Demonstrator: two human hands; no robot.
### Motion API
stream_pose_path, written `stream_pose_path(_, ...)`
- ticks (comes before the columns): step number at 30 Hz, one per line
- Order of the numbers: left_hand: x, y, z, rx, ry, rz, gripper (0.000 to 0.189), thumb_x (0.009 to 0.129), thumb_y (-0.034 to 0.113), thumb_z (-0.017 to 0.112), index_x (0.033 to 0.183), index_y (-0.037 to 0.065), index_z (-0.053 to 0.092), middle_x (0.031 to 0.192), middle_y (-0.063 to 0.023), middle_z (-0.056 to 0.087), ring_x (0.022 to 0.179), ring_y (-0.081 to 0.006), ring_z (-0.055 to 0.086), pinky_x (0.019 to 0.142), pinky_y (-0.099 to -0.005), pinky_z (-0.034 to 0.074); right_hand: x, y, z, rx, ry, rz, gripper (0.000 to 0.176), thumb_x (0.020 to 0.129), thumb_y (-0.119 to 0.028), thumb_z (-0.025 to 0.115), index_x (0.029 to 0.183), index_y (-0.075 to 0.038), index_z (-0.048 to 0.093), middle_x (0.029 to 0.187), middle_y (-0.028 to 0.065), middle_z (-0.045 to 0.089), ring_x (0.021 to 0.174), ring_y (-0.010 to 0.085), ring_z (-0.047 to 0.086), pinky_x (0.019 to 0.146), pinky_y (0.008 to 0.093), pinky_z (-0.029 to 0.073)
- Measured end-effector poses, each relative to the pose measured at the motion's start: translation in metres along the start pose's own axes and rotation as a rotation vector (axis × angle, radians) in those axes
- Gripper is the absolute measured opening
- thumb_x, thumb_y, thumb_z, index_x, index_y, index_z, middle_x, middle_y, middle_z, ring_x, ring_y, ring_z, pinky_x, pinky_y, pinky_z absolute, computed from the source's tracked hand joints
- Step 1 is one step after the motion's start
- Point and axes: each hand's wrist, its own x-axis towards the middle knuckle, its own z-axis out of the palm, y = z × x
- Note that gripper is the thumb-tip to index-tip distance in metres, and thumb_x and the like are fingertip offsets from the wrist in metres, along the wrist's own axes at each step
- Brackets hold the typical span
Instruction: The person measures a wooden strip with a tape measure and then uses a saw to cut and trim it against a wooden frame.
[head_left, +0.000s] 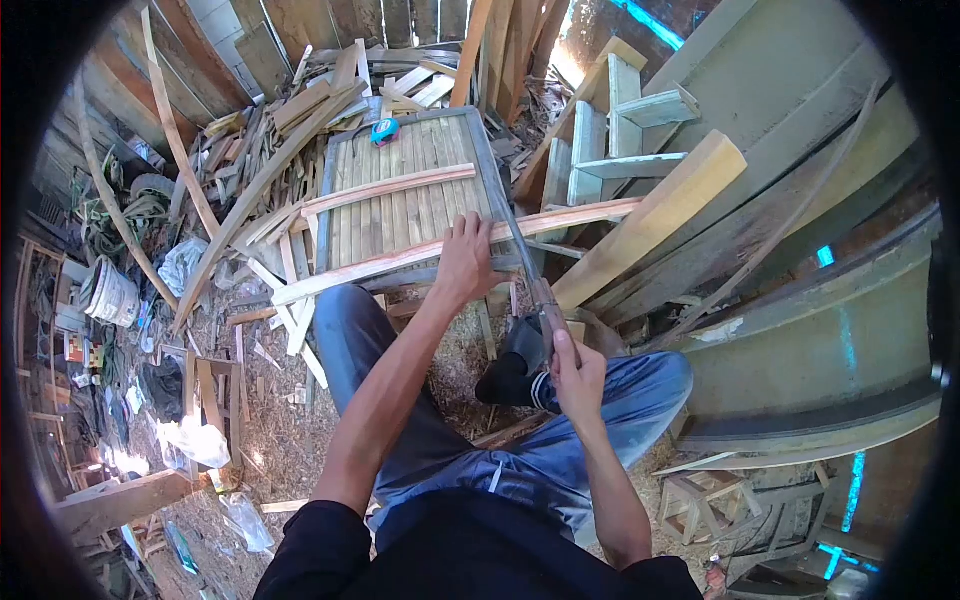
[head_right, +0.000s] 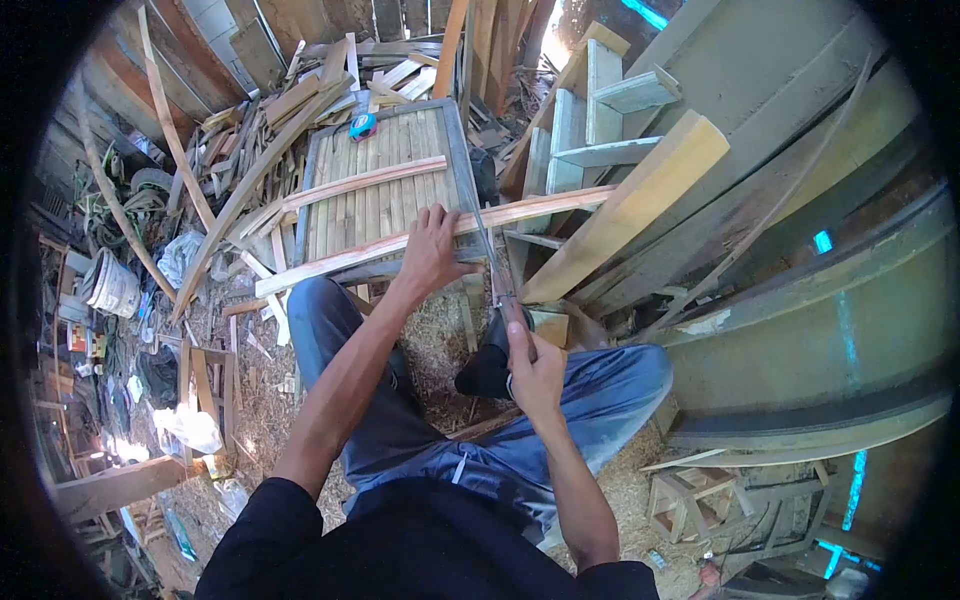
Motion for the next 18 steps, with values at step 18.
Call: stream_pose_path(18,0.001,0.002,0.000,-0.093,0.007,-0.101,0.082,0.048,0.027,0.089,0.119,0.004,0.054,0.110,-0.0129,0.050,0.106,-0.0337,0.047,0.092,-0.0428,0.042,0.062,-0.015,0.033,-0.187,0.040,-0.127,0.054,0.097,-0.042,0.052,0.071,0.005,0.059,0.051,0.0133,0.043,0.049,0.0173,0.043,0.050,0.0363,0.036)
